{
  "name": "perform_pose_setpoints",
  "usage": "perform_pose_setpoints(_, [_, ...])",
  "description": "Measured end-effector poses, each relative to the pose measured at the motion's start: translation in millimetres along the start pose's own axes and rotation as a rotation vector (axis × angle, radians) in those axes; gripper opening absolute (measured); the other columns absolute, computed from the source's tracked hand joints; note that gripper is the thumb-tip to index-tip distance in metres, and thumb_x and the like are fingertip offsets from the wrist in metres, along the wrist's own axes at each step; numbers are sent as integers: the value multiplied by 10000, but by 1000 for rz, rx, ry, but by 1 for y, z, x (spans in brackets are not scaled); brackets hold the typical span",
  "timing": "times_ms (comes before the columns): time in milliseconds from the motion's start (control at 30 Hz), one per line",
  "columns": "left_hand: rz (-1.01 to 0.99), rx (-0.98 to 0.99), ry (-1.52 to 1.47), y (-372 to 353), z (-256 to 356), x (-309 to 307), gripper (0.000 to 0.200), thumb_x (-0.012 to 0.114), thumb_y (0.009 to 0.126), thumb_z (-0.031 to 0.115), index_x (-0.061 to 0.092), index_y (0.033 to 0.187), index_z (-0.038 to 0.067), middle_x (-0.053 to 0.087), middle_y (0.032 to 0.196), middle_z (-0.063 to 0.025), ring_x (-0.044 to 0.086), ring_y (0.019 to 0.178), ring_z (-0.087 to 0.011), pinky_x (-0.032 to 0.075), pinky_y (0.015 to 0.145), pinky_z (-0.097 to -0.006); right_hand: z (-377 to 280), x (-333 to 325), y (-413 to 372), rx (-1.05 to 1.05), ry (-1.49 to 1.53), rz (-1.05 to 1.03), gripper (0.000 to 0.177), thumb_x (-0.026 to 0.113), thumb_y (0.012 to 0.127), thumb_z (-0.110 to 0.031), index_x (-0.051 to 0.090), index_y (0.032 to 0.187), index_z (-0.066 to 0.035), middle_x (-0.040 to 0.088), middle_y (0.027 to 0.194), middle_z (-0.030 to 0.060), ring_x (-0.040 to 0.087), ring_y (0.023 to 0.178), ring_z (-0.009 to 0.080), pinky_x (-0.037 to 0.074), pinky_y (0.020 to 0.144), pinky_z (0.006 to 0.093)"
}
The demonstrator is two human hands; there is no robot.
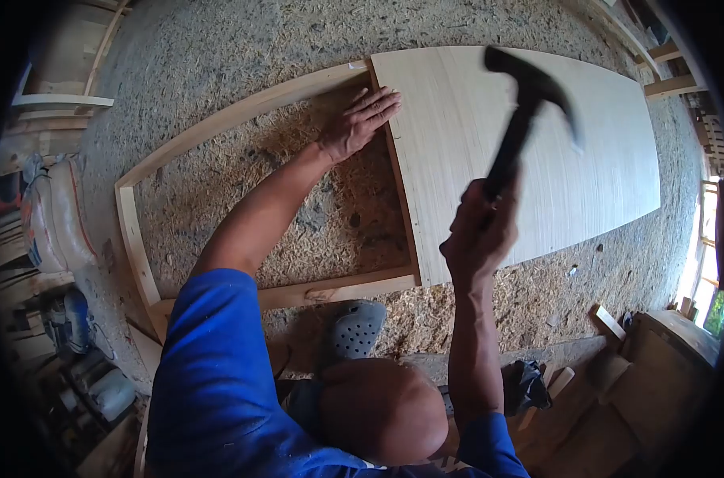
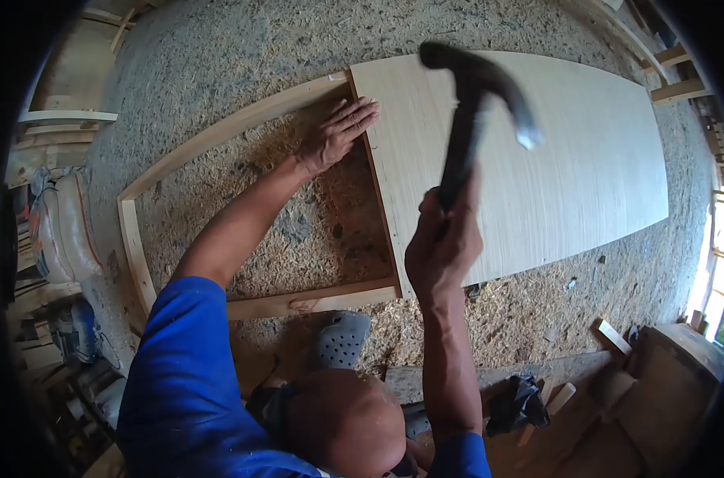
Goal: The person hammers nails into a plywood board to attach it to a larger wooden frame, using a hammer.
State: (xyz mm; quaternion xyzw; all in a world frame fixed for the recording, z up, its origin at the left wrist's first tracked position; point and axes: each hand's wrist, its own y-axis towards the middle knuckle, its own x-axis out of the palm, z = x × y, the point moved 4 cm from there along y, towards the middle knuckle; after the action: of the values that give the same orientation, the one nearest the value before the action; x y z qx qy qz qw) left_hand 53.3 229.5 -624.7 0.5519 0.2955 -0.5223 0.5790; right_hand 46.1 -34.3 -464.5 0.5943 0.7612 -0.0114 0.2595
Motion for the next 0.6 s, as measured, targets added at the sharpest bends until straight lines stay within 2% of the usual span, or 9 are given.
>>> perform_pose_setpoints(67, [43,8,-38,-4,5,-1,708,585,867,-37,477,1547,126,403,1650,-27,333,1546,-233,263,1283,-473,-30,-6,0,-80,258,234,540,471,1077,-106,307,1584,-14,577,721,33,452,486,59,376,422,237])
perform_pose_setpoints(100, [41,12,-7,-4,3,3,715,587,860,-43,481,1545,132,404,1650,-26,334,1545,-233,268,1280,-473,-16,2,-10,-102,291,217,537,459,1063,-72,310,1574,-4,546,715,35,435,497,70,416,449,246])
perform_pose_setpoints(133, [46,15,-7,-6,3,4,715,587,860,-43,481,1545,132,404,1650,-26,334,1545,-233,268,1280,-473,30,13,-27,-271,-97,107,582,468,1038,-55,300,1594,-25,603,722,113,542,535,166,488,505,358])
perform_pose_setpoints(200, [30,-13,-54,-6,0,6,715,584,857,-48,484,1541,132,402,1651,-24,333,1546,-227,274,1279,-472,71,40,-37,34,-439,-516,608,494,1018,-62,326,1602,-51,643,763,226,639,624,299,491,573,457])
perform_pose_setpoints(300, [58,12,-26,3,-7,-4,717,597,851,-42,486,1539,126,413,1645,-22,331,1547,-229,285,1275,-475,53,29,-13,102,-276,-435,619,559,1019,-105,345,1600,-100,697,981,300,702,779,484,529,617,510])
perform_pose_setpoints(433, [17,11,-18,-7,3,4,728,619,845,-28,481,1542,129,407,1647,-23,331,1547,-232,285,1277,-473,-4,-9,-9,20,95,148,482,511,1045,-72,397,1489,74,643,784,148,620,646,163,498,547,327])
perform_pose_setpoints(467, [29,20,-20,-5,2,2,734,625,843,-24,478,1545,131,400,1651,-22,331,1547,-230,281,1279,-474,19,-11,-21,76,253,55,495,551,1024,-57,402,1487,33,649,784,164,624,580,234,492,523,361])
perform_pose_setpoints(533, [22,7,-55,-5,1,2,730,629,846,-17,479,1544,133,400,1651,-21,330,1547,-233,276,1281,-475,41,14,-24,-212,-267,-187,563,551,1013,-50,374,1548,-52,654,809,198,629,559,337,496,511,432])
perform_pose_setpoints(600, [14,-10,-82,-5,5,0,726,633,849,-9,480,1544,135,400,1651,-21,330,1547,-236,271,1283,-475,70,31,-28,43,-575,-610,597,507,1034,-98,354,1606,-175,668,938,232,669,669,413,518,563,504])
